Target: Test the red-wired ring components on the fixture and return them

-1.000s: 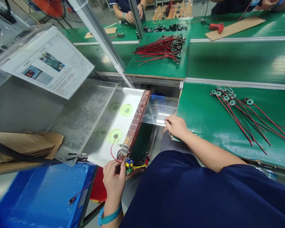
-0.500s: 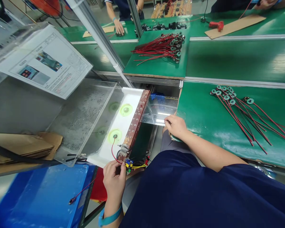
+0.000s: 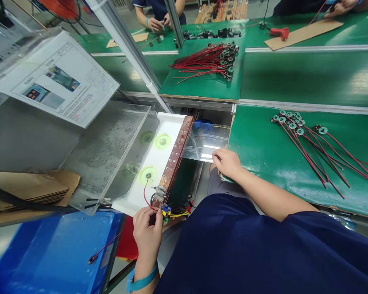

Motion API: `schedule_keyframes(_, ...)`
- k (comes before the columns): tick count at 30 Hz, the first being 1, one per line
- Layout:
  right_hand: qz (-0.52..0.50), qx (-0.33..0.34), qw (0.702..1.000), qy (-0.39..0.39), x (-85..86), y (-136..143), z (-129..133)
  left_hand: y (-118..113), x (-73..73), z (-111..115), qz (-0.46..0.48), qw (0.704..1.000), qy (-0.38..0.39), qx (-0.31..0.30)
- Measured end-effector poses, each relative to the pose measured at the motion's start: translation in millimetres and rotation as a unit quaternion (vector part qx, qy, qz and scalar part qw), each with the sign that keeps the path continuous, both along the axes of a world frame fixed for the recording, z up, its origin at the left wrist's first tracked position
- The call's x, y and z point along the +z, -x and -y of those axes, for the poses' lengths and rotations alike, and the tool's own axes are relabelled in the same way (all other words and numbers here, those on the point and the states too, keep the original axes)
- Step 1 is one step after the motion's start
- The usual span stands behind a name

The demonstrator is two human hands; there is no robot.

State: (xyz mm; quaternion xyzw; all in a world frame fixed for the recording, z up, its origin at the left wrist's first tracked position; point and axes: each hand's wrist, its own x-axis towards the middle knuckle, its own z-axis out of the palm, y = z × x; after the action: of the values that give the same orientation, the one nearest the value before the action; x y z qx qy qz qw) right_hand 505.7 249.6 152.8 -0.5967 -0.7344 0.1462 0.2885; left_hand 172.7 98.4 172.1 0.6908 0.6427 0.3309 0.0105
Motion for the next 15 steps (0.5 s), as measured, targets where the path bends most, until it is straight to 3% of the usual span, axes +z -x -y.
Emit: schedule_keyframes(15,0.004,0.001,1.000,0.004,1.0,0.2,-0.1,0.2,-0.8,-0.1,-0.003,1.000,-0.004,-0.001)
